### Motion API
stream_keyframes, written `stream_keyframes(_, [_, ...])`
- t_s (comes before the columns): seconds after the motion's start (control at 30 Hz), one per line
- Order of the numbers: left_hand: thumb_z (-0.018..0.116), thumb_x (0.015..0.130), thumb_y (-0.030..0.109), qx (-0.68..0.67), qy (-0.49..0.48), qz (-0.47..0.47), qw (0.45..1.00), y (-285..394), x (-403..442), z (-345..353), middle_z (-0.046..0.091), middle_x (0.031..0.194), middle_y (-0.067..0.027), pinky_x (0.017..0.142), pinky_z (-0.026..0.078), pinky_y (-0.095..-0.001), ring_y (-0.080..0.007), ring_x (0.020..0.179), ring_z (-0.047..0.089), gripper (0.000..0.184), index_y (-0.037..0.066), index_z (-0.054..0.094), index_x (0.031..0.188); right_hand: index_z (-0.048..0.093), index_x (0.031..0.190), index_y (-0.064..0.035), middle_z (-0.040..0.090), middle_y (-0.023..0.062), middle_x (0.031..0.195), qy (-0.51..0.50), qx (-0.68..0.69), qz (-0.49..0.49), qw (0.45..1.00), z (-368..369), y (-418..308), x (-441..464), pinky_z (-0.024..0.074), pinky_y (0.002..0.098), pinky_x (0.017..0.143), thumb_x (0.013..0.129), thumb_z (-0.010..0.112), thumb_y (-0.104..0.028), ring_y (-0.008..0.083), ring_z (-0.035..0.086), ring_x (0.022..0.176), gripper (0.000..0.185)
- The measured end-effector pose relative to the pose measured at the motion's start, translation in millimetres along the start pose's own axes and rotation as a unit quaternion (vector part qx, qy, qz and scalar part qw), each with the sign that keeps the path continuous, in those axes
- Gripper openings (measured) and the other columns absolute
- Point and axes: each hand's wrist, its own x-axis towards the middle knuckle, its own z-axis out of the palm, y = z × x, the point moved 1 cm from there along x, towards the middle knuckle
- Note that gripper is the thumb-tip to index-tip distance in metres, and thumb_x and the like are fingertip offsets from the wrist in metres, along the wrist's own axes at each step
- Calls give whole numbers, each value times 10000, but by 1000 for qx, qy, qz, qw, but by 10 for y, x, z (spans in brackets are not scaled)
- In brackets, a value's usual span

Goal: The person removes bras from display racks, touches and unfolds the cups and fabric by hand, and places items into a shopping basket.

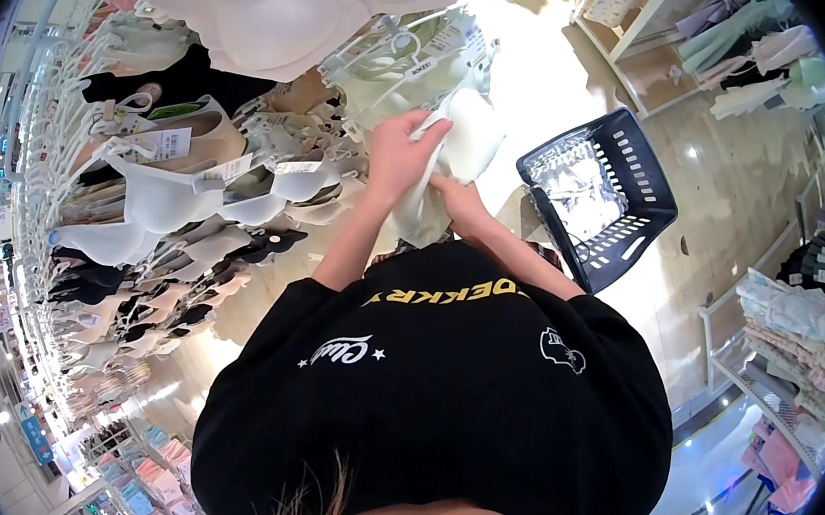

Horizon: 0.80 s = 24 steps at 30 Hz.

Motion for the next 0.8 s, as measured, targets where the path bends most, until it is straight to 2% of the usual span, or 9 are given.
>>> stream_keyframes(0.03, [634, 757, 215, 59, 43, 39, 997, 29, -15, 39, 626, 706, -173, 581, 454, -297, -238, 620, 618, 241, -2, 645, 861, 447, 1171, -14, 539, 97, 1050, 18, 24, 8, 1000, 45, -16, 6, 435, 341, 798, 825, 538, -157, 191, 527, 953, 385])
stream_keyframes(0.07, [622, 764, 206, 97, 56, 32, 993, 43, -8, 46, 624, 713, -172, 581, 453, -302, -252, 626, 615, 225, -1, 643, 852, 449, 1170, -16, 540, 95, 1047, 35, 47, 16, 998, 88, -19, 22, 435, 337, 793, 830, 523, -169, 190, 529, 946, 380])
stream_keyframes(0.13, [599, 779, 188, 175, 82, 18, 981, 71, 17, 32, 620, 725, -171, 581, 451, -313, -279, 638, 610, 198, 2, 639, 833, 479, 1152, 35, 535, 80, 1079, 63, 116, 17, 991, 129, 6, 76, 411, 276, 794, 850, 540, -306, 163, 504, 961, 460])
stream_keyframes(0.2, [573, 810, 185, 166, 120, 82, 975, 30, 14, 59, 628, 733, -141, 570, 437, -289, -193, 634, 595, 195, 6, 634, 856, 463, 1168, 36, 524, 78, 1089, 103, 136, 51, 984, 144, -37, 59, 403, 270, 803, 845, 548, -361, 154, 496, 959, 519])
stream_keyframes(0.23, [560, 825, 183, 161, 139, 113, 971, -6, 8, 72, 631, 737, -126, 564, 430, -276, -150, 632, 587, 194, 8, 632, 867, 407, 1208, -14, 507, 83, 1100, 69, 40, -12, 997, 201, -52, -2, 417, 288, 801, 870, 518, -359, 155, 499, 963, 496])
stream_keyframes(0.37, [492, 876, 160, -74, 91, 17, 993, -206, 93, -49, 590, 746, -29, 571, 417, -229, -96, 636, 516, 194, 18, 623, 892, 422, 1190, -11, 515, 80, 1090, 36, -6, -54, 998, 243, -122, 10, 440, 296, 773, 822, 613, -199, 148, 513, 934, 455])
stream_keyframes(0.47, [460, 880, 132, -120, 116, -64, 984, -392, 160, -268, 600, 755, -60, 579, 439, -236, -104, 621, 550, 196, 5, 608, 891, 440, 1172, -6, 535, 77, 1055, -15, -29, -70, 997, 175, -166, 19, 450, 302, 755, 823, 606, -187, 151, 526, 902, 426])
stream_keyframes(0.5, [471, 874, 119, -175, 110, -81, 975, -373, 147, -321, 587, 740, -60, 574, 432, -213, -90, 606, 535, 181, -2, 602, 903, 496, 1115, 22, 573, 76, 982, 18, -34, -76, 996, 157, -146, 39, 445, 276, 744, 811, 619, -192, 142, 536, 872, 392])
stream_keyframes(0.8, [515, 861, 143, -130, 132, 4, 983, -439, 83, -413, 605, 758, -60, 596, 460, -222, -98, 647, 562, 177, -5, 604, 902, 459, 1164, 28, 520, 86, 1098, 84, -50, -79, 992, 55, -28, 178, 376, 274, 849, 859, 554, -275, 165, 467, 997, 440])
